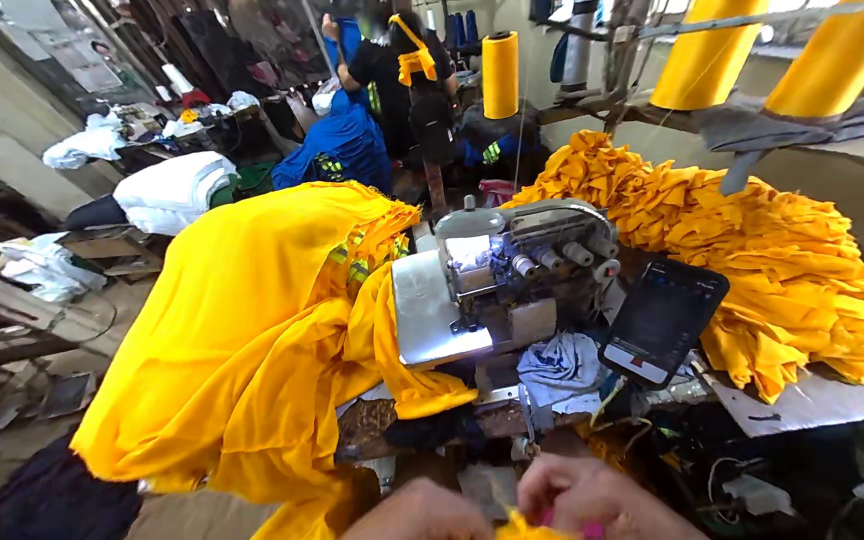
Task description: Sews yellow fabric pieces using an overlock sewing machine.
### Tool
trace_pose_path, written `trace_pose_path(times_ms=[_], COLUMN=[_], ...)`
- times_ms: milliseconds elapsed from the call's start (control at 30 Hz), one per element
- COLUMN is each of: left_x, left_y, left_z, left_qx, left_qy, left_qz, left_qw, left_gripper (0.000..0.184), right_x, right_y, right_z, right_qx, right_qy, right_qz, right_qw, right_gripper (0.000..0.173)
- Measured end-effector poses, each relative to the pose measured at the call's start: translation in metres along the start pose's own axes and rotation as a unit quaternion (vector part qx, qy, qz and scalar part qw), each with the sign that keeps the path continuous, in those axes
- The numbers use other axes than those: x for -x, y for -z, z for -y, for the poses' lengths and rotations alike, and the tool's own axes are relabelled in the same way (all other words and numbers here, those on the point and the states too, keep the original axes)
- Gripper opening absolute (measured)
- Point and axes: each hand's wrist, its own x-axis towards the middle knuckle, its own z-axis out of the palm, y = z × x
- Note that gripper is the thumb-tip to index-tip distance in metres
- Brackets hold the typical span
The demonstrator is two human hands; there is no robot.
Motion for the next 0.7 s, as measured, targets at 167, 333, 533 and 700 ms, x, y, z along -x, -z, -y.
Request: trace_pose_path(times_ms=[167,333,533,700], left_x=[0.003,0.006,-0.035,-0.035], left_y=[0.02,0.008,-0.029,-0.03], left_z=[0.003,-0.003,0.024,0.036], left_qx=[-0.017,-0.199,-0.424,-0.428], left_qy=[-0.049,-0.037,-0.108,-0.081], left_qz=[0.019,-0.143,-0.542,-0.482], left_qw=[0.998,0.969,0.717,0.76], left_gripper=[0.025,0.015,0.006,0.01], right_x=[-0.005,-0.011,-0.041,-0.029], right_y=[0.021,0.019,-0.003,0.013], right_z=[0.002,0.008,-0.014,-0.017], right_qx=[-0.072,0.067,0.341,0.449], right_qy=[0.025,-0.013,0.09,-0.018], right_qz=[0.06,-0.015,-0.407,-0.375], right_qw=[0.995,0.998,0.842,0.811], right_gripper=[0.029,0.026,0.019,0.028])
